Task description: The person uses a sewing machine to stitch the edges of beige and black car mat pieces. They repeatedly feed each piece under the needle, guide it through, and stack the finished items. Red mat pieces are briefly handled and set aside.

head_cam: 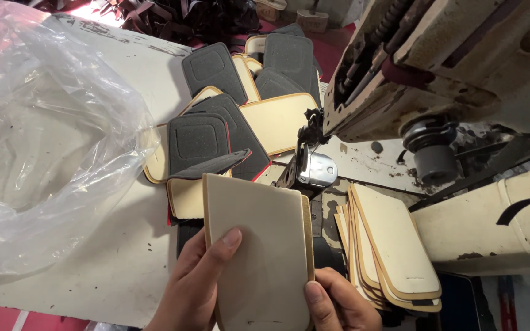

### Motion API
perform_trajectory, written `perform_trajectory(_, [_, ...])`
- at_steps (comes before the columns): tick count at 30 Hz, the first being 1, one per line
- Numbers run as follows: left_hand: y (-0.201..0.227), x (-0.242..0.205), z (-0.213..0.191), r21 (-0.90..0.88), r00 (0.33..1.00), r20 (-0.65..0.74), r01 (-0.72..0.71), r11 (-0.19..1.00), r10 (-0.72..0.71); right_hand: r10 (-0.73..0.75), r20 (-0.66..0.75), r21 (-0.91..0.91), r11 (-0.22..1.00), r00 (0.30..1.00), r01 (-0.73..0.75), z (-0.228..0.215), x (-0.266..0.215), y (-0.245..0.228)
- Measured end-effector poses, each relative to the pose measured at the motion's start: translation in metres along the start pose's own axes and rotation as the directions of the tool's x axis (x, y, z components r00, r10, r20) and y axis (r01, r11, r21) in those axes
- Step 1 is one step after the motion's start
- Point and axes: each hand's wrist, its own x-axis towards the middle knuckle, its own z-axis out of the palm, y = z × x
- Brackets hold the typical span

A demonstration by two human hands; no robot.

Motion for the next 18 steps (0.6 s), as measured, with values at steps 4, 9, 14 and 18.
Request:
perform_trajectory(4, [0.023,0.001,0.022,0.034,0.992,-0.073,0.108,0.994,-0.105,0.084,-0.005,0.001,0.996,0.996,-0.084,-0.003,0.004,0.012])
perform_trajectory(9, [0.038,0.012,0.035,0.058,0.989,-0.071,0.136,0.989,-0.132,0.145,-0.029,-0.042,0.988,0.989,-0.146,-0.003,0.018,0.015])
perform_trajectory(14, [0.05,0.028,0.037,0.118,0.995,-0.01,0.096,0.988,-0.096,0.16,-0.011,-0.045,0.986,0.987,-0.16,0.005,0.041,0.008])
perform_trajectory(18, [0.056,0.034,0.038,0.196,0.997,0.069,0.025,0.98,-0.04,0.262,-0.01,0.017,0.965,0.965,-0.262,0.013,0.053,-0.006])
